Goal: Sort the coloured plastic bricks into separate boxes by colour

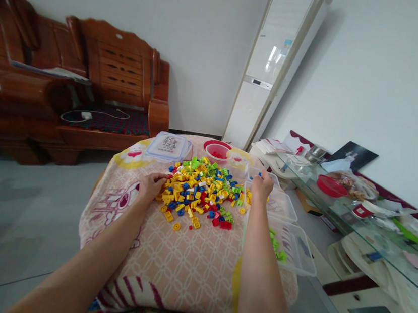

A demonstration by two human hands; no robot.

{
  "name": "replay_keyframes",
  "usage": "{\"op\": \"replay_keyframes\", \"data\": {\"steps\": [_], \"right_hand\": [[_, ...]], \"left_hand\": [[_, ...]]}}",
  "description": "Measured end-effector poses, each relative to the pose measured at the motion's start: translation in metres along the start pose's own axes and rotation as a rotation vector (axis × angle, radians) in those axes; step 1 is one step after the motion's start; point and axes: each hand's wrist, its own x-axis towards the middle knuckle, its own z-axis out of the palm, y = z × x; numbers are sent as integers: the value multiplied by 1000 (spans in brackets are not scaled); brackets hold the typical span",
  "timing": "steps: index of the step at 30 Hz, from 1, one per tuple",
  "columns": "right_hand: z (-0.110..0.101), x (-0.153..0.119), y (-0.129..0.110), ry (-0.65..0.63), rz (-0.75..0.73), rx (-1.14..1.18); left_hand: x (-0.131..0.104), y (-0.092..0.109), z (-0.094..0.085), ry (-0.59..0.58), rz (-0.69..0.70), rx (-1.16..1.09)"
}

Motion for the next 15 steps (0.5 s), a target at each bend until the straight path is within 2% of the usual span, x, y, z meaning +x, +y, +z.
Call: {"op": "replay_keyframes", "data": {"steps": [3, 7, 9, 12, 15], "right_hand": [[-5, -36, -4, -40, -55, -126], [-4, -115, 8, -231, -194, -197], [-3, -142, 18, -300, -230, -233], [-5, -155, 33, -373, -261, -304], [-10, -153, 44, -343, -234, -346]], "left_hand": [[-1, -2, 2, -3, -6, -30], [-1, -3, 5, 0, -29, -40], [-1, -2, 4, 2, -22, -20], [0, 0, 3, 8, -13, 7], [0, 0, 3, 4, -18, 5]]}}
